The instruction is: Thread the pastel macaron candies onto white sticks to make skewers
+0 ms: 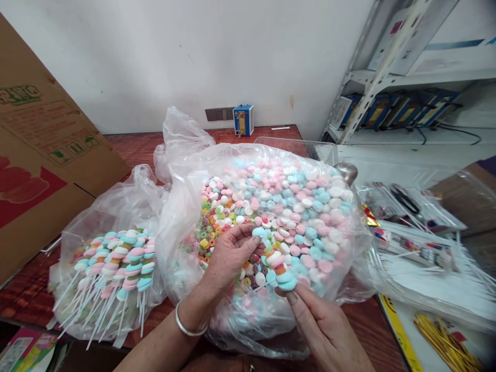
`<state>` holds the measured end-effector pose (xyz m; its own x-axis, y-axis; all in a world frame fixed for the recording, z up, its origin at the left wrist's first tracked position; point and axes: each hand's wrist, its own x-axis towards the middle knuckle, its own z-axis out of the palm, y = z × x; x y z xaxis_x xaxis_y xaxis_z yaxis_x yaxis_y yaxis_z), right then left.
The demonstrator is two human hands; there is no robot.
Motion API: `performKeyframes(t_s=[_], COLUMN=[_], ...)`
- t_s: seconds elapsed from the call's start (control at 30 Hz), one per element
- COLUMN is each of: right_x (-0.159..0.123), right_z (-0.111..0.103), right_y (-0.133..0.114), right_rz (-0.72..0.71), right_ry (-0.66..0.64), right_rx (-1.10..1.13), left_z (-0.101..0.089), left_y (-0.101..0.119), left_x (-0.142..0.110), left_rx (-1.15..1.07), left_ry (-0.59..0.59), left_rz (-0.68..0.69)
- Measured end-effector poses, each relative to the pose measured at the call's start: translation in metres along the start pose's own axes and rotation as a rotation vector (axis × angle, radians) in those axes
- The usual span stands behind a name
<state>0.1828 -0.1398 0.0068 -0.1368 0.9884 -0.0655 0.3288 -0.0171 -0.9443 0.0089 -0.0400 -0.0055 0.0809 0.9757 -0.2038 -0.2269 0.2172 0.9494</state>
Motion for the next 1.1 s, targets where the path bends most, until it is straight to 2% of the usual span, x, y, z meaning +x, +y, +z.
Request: performKeyframes(t_s=[0.2,0.37,0.6,0.83,1.0,1.1], right_x=[0.001,-0.001,0.002,0.009,0.015,0.019], right_z=[0.006,0.014,0.030,0.034,0.040,0.047], right_y=[-0.004,0.001,0.007,0.002,0.002,0.004], right_rz=[0.080,0.202,0.160,0.072,0.023,-0.014], right_ry=[0.065,0.002,0.037,0.138,0.141,0.157], right_rx=[0.081,0.281,0.313,0.207,0.141,0.034], left_z=[0.000,0.000,0.002,0.002,0.002,0.003], left_y=[0.001,0.002,-0.002,-0.006,-0.009,-0.007], left_x=[-0.003,-0.005,-0.006,-0.008,-0.010,-0.011], left_rx=[0.016,0.041,0.086,0.115,0.135,0.049], left_ry=[-0.015,-0.072,-0.068,-0.054,-0.037,-0.026], left_rz=[0.046,0.052,0.112,0.185,0.200,0.169])
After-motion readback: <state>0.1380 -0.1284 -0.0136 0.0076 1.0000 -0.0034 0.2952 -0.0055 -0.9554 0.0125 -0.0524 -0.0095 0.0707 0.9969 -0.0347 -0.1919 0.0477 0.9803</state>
